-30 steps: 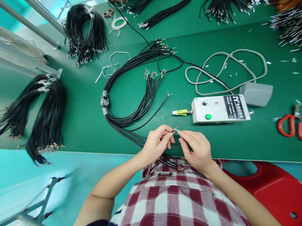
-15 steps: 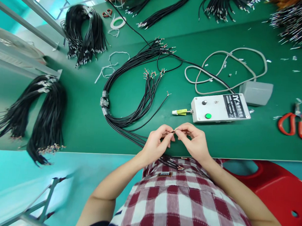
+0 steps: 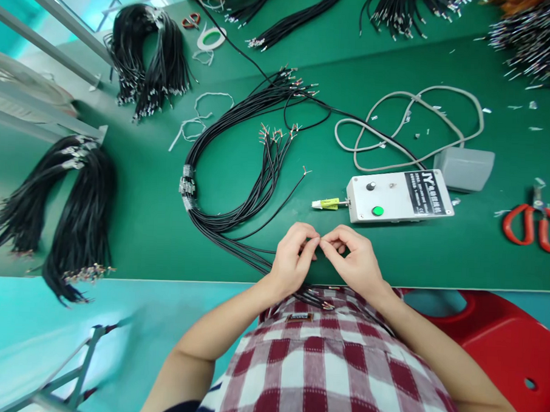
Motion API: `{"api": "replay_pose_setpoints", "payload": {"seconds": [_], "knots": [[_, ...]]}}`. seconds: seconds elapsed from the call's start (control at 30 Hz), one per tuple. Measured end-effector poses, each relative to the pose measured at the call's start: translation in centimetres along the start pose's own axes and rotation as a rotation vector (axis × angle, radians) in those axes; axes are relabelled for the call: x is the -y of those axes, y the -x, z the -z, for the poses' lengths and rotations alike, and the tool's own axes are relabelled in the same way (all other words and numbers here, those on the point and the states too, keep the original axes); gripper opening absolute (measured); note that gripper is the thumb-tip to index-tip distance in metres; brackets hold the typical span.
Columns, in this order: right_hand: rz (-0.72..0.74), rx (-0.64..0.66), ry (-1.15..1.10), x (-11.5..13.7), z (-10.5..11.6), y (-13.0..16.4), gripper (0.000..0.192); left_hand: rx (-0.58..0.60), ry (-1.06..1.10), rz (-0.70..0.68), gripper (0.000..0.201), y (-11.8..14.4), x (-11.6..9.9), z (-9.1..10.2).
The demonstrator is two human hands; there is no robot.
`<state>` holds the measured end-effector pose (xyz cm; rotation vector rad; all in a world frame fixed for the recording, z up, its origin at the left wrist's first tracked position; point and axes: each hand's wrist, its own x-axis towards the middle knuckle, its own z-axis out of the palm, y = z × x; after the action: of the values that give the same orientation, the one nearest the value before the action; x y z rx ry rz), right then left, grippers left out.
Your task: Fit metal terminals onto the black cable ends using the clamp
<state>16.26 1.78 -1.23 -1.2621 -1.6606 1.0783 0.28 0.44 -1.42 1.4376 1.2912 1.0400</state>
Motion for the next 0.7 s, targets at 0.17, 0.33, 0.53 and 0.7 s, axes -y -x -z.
{"api": "replay_pose_setpoints", "payload": {"seconds": [0.17, 0.33, 0.53, 0.7], "knots": [[0.101, 0.007, 0.188, -0.3, 0.0, 0.2, 0.013, 0.02, -0.278, -0.192, 0.017, 0.4, 0.4, 0.3], [0.135, 0.001, 0.307, -0.9, 0.6, 0.0, 0.015, -0.009, -0.124, -0.043, 0.016, -0.2, 1.1, 0.4], [0.331, -0.063, 0.679, -0.3, 1.2, -0.3, 0.015, 0.035, 0.176, 0.168, 0.022, -1.1, 1.6, 0.8], [0.463, 0.059, 0.848, 0.9, 1.2, -1.9, 0.021, 0.064, 0.065, 0.145, 0.02, -1.7, 1.3, 1.2]]}}
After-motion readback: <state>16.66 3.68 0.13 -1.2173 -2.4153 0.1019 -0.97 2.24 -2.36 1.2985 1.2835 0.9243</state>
